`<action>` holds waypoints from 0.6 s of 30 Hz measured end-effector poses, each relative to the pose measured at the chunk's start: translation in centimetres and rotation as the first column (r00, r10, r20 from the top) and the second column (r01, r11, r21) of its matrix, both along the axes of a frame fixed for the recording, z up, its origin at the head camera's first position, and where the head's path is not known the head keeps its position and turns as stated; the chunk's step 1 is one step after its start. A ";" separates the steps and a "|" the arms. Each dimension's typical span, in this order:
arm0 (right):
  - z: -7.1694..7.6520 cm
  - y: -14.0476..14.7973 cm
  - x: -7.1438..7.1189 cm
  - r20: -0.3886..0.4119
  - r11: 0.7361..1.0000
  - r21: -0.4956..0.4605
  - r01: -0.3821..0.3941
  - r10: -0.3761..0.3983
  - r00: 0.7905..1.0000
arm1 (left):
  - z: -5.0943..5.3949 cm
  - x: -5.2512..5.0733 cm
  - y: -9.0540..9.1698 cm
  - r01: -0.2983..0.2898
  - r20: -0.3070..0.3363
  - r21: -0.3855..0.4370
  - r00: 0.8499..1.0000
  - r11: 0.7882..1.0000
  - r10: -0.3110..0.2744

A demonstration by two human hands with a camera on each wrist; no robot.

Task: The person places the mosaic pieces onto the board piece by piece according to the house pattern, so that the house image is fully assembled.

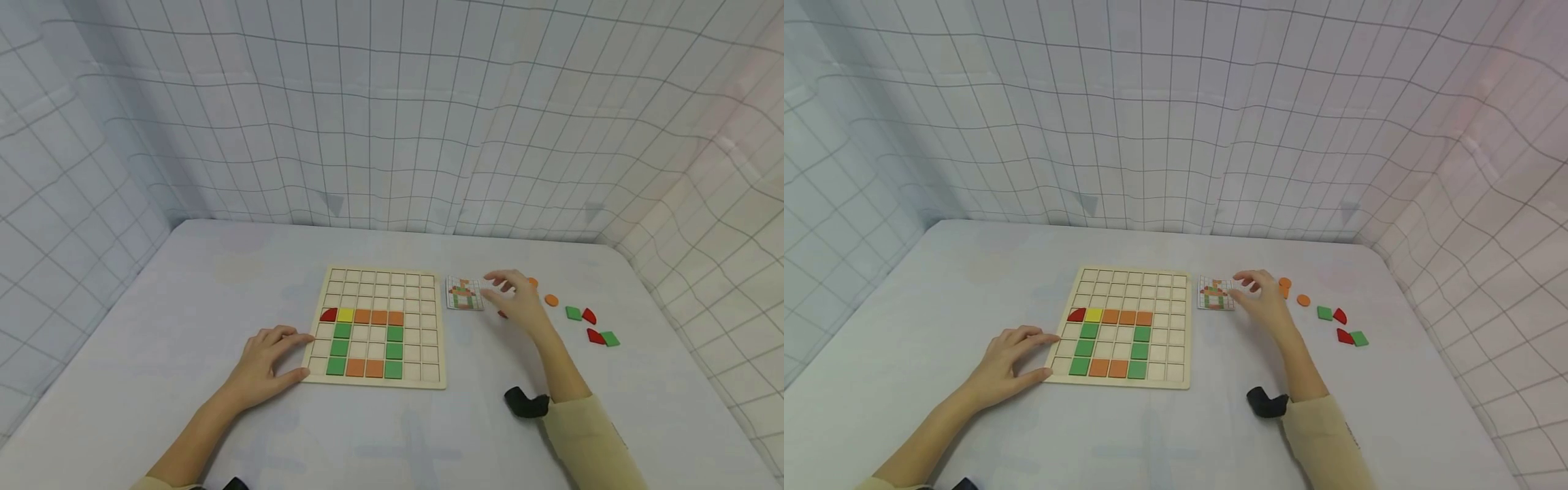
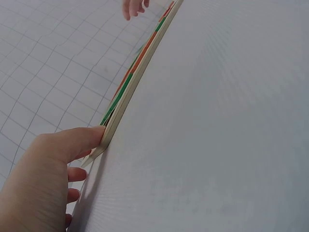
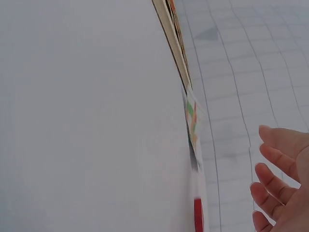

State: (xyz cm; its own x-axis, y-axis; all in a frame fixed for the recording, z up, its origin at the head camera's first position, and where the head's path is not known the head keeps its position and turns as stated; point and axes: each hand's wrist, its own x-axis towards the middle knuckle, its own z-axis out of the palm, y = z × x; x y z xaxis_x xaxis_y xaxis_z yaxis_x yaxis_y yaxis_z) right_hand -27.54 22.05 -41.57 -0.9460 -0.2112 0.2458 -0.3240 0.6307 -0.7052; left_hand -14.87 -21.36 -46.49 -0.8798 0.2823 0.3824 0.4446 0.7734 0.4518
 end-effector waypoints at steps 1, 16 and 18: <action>-0.3 1.1 -0.2 -0.015 1.000 -0.005 0.016 -0.016 1.000 | 0.0 0.0 0.0 0.001 -0.003 0.000 1.000 1.000 -0.001; -1.0 12.8 1.7 0.010 0.935 0.081 0.345 -0.346 0.938 | -0.1 0.0 -0.1 -0.001 -0.008 -0.004 1.000 1.000 0.001; -1.3 13.7 1.9 0.030 0.922 0.100 0.373 -0.378 0.925 | -0.1 0.0 0.0 -0.001 -0.007 -0.004 1.000 1.000 0.001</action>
State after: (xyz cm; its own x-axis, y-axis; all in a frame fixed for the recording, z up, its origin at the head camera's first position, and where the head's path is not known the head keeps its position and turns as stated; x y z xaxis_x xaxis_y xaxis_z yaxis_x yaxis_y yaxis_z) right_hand -25.69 35.73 -42.85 -0.9704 0.1426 0.1949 -0.0183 0.7614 -0.6480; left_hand -14.86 -21.41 -46.62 -0.8775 0.2826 0.3875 0.4468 0.7756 0.4459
